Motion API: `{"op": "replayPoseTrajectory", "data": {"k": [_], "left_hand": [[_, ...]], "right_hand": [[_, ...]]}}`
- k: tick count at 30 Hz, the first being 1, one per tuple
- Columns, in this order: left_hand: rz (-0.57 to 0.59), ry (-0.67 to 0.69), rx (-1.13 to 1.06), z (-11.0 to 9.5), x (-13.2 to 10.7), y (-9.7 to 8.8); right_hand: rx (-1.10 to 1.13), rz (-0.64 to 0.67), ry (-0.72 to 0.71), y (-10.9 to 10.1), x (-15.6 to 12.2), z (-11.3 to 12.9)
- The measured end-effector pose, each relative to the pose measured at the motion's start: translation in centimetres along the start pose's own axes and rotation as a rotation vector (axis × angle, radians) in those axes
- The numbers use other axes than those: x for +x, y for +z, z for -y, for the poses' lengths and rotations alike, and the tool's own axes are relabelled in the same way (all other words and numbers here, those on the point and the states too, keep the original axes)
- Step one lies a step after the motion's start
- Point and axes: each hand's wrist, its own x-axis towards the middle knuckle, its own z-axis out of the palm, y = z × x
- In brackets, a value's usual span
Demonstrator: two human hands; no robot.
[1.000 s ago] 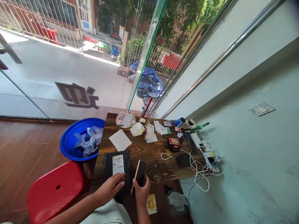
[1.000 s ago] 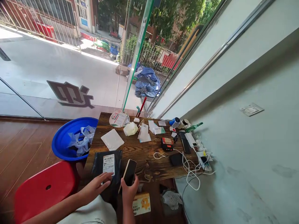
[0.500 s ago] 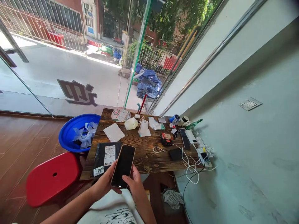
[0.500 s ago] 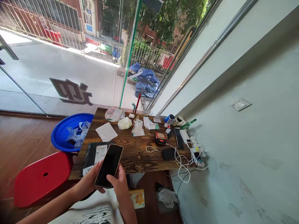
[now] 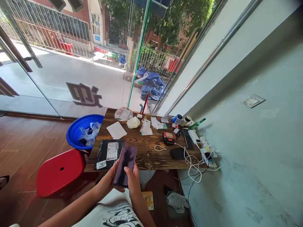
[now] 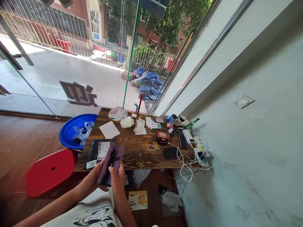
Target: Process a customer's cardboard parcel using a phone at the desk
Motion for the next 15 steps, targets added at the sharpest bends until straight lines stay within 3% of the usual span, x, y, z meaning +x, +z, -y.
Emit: {"op": "replayPoseTrajectory", "data": {"k": [5, 9, 15], "left_hand": [[-0.043, -0.057, -0.113, 0.1, 0.0, 0.5], [-0.027, -0.027, -0.114, 0.2, -0.2, 0.3], [-0.062, -0.072, -0.117, -0.6, -1.0, 0.7]], "right_hand": [[-0.065, -0.022, -0.079, 0.1, -0.3, -0.4], [-0.065, 0.004, -0.023, -0.6, -0.4, -0.5], [0.026, 0.307, -0.042, -1.9, -0.8, 0.6]]}}
